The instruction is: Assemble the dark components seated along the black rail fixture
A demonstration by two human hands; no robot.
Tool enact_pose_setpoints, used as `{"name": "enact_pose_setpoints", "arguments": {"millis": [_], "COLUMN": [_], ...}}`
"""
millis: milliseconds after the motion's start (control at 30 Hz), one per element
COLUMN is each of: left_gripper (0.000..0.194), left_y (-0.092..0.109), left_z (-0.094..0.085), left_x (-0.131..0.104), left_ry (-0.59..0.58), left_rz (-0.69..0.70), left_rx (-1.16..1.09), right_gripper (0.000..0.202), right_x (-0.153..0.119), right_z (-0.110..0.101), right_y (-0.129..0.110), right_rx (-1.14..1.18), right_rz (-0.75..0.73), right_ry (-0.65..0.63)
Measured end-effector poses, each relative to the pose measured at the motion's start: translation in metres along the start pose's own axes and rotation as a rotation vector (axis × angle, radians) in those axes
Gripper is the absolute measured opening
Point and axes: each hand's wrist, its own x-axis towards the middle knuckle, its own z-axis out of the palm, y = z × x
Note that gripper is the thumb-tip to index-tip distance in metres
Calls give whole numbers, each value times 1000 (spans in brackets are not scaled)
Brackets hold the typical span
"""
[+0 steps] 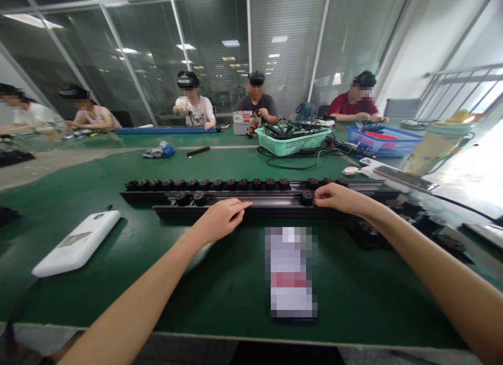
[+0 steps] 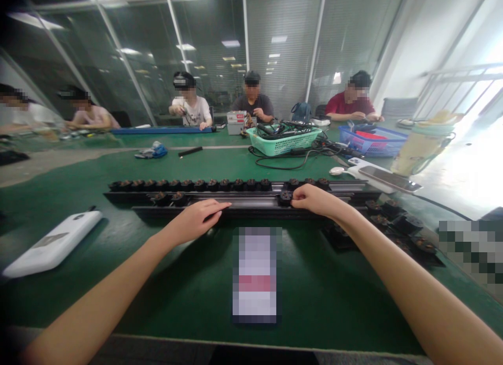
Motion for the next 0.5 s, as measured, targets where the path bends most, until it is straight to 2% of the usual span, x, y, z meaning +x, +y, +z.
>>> {"name": "enact_pose_setpoints", "arguments": {"millis": [500], "left_gripper": [42], "left_y": [0], "left_z": [0], "left_x": [0], "left_ry": [1], "left_rz": [2], "left_rx": [-7], "right_gripper": [32], "right_x": [0], "right_z": [-2], "right_y": [0], "right_rx": [-1], "right_rz": [7], "right_ry": [-17]}}
